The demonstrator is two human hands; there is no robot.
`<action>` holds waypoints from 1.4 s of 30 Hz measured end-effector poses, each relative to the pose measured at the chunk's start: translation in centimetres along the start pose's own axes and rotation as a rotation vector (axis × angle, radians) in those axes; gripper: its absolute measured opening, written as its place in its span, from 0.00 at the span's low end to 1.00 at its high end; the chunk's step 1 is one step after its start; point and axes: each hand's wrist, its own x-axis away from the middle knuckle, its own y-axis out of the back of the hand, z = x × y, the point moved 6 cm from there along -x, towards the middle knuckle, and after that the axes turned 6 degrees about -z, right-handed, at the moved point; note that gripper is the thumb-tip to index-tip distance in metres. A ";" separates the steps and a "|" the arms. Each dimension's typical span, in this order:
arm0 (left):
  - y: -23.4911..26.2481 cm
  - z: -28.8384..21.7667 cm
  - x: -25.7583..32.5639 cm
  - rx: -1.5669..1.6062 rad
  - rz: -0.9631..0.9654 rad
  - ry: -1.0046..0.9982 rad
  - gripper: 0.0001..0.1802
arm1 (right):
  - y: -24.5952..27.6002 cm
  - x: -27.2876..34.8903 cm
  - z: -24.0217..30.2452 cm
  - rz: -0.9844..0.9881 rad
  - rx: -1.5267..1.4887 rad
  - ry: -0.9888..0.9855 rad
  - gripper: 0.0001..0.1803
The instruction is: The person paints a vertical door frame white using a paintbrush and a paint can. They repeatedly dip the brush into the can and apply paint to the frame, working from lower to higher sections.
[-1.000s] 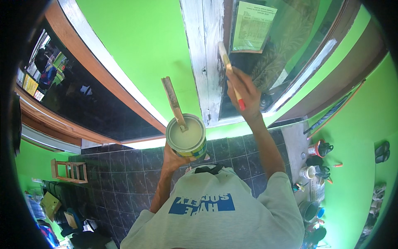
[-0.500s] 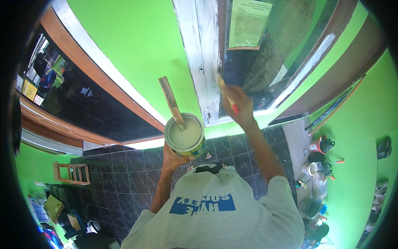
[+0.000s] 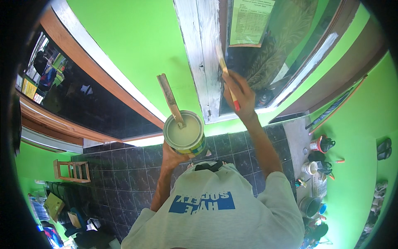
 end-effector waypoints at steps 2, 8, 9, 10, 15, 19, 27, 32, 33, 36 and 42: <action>0.1 0.2 0.1 0.015 -0.009 0.024 0.68 | -0.7 3.0 -0.7 0.060 -0.017 -0.070 0.24; 0.2 0.5 0.2 0.019 -0.017 0.066 0.68 | -2.3 8.9 -1.7 0.159 0.000 -0.172 0.22; 0.2 0.5 0.2 0.021 -0.017 0.070 0.68 | -2.4 9.6 -1.7 0.175 -0.012 -0.193 0.21; 0.2 0.6 0.2 0.019 -0.016 0.074 0.68 | -2.5 10.0 -1.6 0.191 -0.023 -0.213 0.21; 0.2 0.6 0.1 0.034 -0.029 0.077 0.68 | -1.9 11.1 -1.3 0.238 -0.032 -0.312 0.19; 0.1 0.6 0.3 0.045 -0.042 0.087 0.69 | -1.3 9.6 -1.2 0.229 0.003 -0.317 0.17; 0.1 0.4 0.1 0.019 -0.023 0.056 0.68 | -1.3 5.5 -1.1 0.096 -0.036 -0.207 0.19; 0.4 1.2 0.2 0.027 -0.030 0.062 0.68 | 0.3 6.3 -0.1 0.085 -0.008 -0.205 0.18; 0.4 1.3 0.2 0.032 -0.030 0.071 0.68 | 0.1 7.1 -0.4 0.137 -0.033 -0.249 0.17; 0.2 0.9 0.1 0.022 -0.030 0.079 0.68 | -0.7 9.0 -1.7 0.233 -0.065 -0.338 0.18; 0.3 0.9 0.1 0.025 -0.019 0.060 0.68 | -1.1 5.2 -1.8 0.124 -0.068 -0.235 0.20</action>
